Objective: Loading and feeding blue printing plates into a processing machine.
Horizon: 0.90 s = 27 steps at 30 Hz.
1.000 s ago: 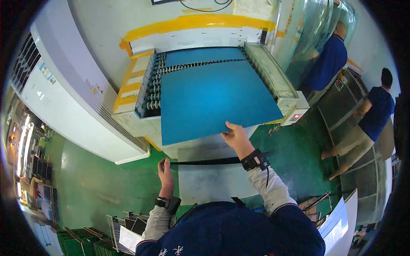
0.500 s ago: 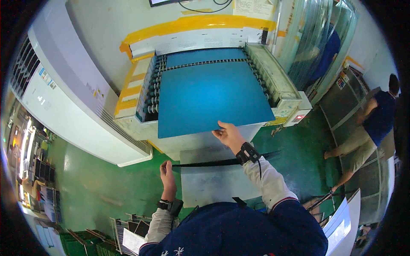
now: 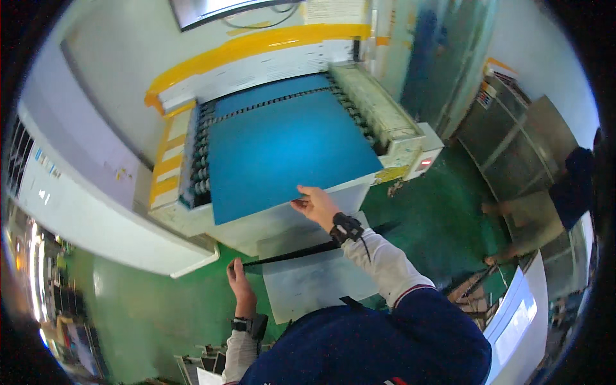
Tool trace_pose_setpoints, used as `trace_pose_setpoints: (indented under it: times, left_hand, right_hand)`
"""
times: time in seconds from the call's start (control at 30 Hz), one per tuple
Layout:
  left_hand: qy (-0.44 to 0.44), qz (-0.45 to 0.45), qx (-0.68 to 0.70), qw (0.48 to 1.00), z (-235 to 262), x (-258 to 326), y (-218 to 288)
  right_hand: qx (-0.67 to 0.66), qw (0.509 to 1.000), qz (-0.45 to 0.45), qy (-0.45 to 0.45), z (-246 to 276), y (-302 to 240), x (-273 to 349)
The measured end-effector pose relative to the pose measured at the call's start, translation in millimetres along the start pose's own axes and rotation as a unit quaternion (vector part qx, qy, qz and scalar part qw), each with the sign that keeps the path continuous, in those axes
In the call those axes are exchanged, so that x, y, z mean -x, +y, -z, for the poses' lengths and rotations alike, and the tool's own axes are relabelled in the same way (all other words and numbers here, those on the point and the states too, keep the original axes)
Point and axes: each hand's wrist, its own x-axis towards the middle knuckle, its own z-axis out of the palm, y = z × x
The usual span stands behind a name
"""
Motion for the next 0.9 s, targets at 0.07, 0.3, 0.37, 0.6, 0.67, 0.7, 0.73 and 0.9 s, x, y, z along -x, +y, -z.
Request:
trace_pose_setpoints:
  times: [0.07,0.3,0.37,0.6,0.67,0.7,0.73,0.9]
  left_hand:
    - [-0.002,-0.003,-0.008,1.0,2.0,10.4,17.9]
    - [-0.026,-0.005,-0.015,1.0,11.1,-9.7,-4.2]
    - [-0.035,0.005,-0.033,0.999,-5.7,-8.7,0.6]
    - [-0.044,0.013,-0.053,0.998,-6.8,-10.4,10.7]
    - [-0.06,0.007,-0.05,0.997,-3.7,-21.1,4.7]
    - [-0.064,0.009,-0.037,0.997,-9.0,-20.9,4.8]
    - [-0.069,0.012,-0.023,0.997,-13.7,-20.5,5.6]
    - [-0.038,0.032,-0.099,0.994,-18.8,-6.3,26.0]
  right_hand:
    - [0.009,0.999,-0.008,-0.052,-21.0,0.5,19.4]
    - [-0.008,0.999,-0.014,0.04,-19.5,7.7,-4.1]
    - [-0.008,0.998,0.005,0.06,-5.9,1.0,-13.2]
    - [0.258,0.958,-0.053,-0.113,-14.3,-18.6,42.7]
    - [0.5,0.855,0.058,-0.126,-9.1,-18.1,61.6]
    - [0.607,0.777,0.111,-0.122,-2.5,-17.5,69.2]
    - [0.675,0.718,0.106,-0.131,2.9,-16.5,72.1]
    - [0.804,0.571,0.117,-0.116,5.6,-21.2,105.4]
